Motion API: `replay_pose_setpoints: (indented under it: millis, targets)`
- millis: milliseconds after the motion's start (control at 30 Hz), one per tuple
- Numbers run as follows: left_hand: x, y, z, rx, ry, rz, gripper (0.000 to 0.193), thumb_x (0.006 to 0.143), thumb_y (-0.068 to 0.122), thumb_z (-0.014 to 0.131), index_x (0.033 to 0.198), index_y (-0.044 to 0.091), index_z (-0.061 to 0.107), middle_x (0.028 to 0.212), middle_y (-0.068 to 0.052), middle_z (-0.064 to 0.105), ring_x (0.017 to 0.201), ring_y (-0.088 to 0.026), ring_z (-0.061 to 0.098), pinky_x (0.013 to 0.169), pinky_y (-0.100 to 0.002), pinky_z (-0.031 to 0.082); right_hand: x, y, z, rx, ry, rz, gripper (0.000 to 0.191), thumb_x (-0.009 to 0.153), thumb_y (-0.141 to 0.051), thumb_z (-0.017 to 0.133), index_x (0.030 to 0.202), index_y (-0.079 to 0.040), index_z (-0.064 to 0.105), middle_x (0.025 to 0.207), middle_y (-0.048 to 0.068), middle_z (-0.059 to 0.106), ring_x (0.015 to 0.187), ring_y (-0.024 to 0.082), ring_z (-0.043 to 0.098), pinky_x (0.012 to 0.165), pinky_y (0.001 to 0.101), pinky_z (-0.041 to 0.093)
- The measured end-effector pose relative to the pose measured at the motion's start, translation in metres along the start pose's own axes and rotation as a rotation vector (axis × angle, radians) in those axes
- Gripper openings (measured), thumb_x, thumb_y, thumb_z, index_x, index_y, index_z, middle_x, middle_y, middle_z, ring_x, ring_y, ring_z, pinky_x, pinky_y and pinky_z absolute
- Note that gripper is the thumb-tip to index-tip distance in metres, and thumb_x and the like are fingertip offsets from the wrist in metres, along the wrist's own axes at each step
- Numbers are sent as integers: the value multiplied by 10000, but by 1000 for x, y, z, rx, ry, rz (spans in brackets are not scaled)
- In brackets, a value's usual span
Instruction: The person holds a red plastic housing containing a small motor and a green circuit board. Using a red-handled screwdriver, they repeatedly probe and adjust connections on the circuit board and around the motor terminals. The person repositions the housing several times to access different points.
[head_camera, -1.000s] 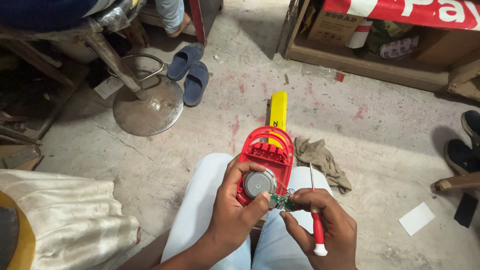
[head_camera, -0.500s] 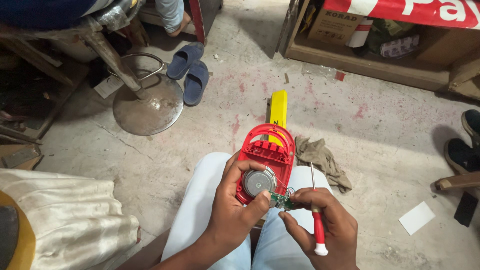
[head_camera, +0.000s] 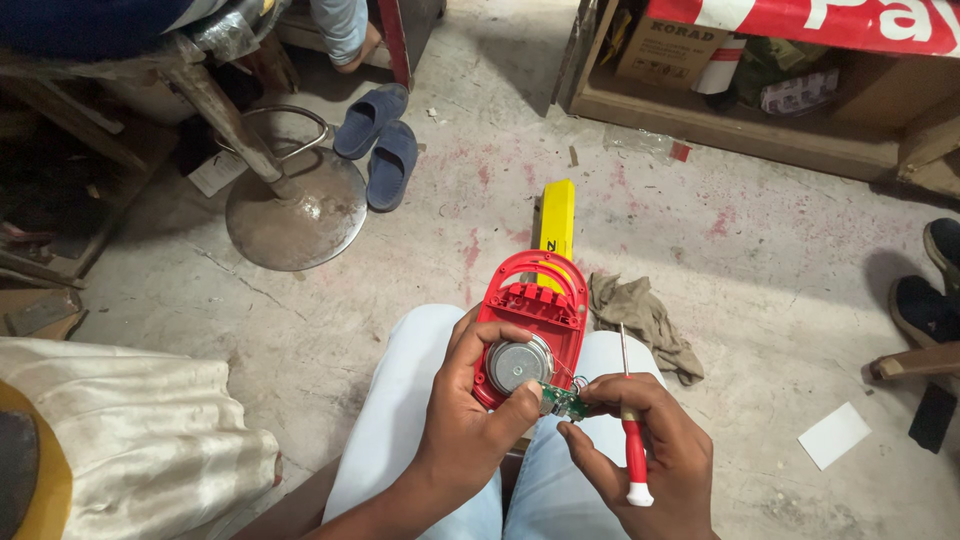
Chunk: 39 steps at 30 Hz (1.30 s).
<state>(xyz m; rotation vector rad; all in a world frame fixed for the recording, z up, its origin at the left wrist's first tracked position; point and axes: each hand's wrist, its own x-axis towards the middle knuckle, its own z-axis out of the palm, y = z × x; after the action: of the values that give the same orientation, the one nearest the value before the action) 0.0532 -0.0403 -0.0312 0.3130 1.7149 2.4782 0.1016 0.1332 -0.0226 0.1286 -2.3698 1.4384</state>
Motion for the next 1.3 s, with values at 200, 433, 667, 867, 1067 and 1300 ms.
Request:
replay_pose_setpoints:
  millis: [200,433,667,867,1067,1300]
  targets:
    - [0,0,0,16,-4,-6,374,878,113,681,1218,18,558,1357,-94,491,1245,-170,564,1069,-345,515,0,0,0,3,0,8,409,683,-11,877,1016,-16,639,958,86,729,867,141,759,763,267,638]
    - [0,1,0,10,-9,-32,356,877,90,674,1206,20,559,1345,-88,488,1222,-163,569,1043,-335,529,1,-3,-3,-25,-12,-12,356,712,-3,826,1022,-29,652,968,79,744,880,152,735,804,278,587]
    - [-3,6,5,208,-65,-55,375,801,38,684,1162,44,582,1347,-115,509,1209,-195,591,1033,-346,520,8,-4,-9,-25,116,-2,410,790,7,774,1147,-18,573,1141,111,706,1102,178,677,931,306,553]
    - [-5,12,8,296,-151,-65,416,763,32,694,1167,65,599,1471,-146,452,1340,-263,571,1057,-369,520,14,-1,-8,-13,175,61,397,844,8,764,1182,-19,557,1217,122,694,1194,195,661,1000,329,557]
    - [-6,15,9,338,-190,-72,439,749,48,712,1177,79,620,1531,-155,398,1350,-276,576,997,-363,572,11,3,-9,-23,168,42,415,822,14,774,1171,-23,552,1220,127,698,1129,176,676,995,314,548]
    - [-10,13,10,372,-224,-25,447,758,59,727,1191,89,622,1549,-175,398,1368,-307,593,1029,-369,566,10,7,-11,-32,178,36,411,801,11,801,1150,-19,586,1143,115,718,1093,165,701,983,306,561]
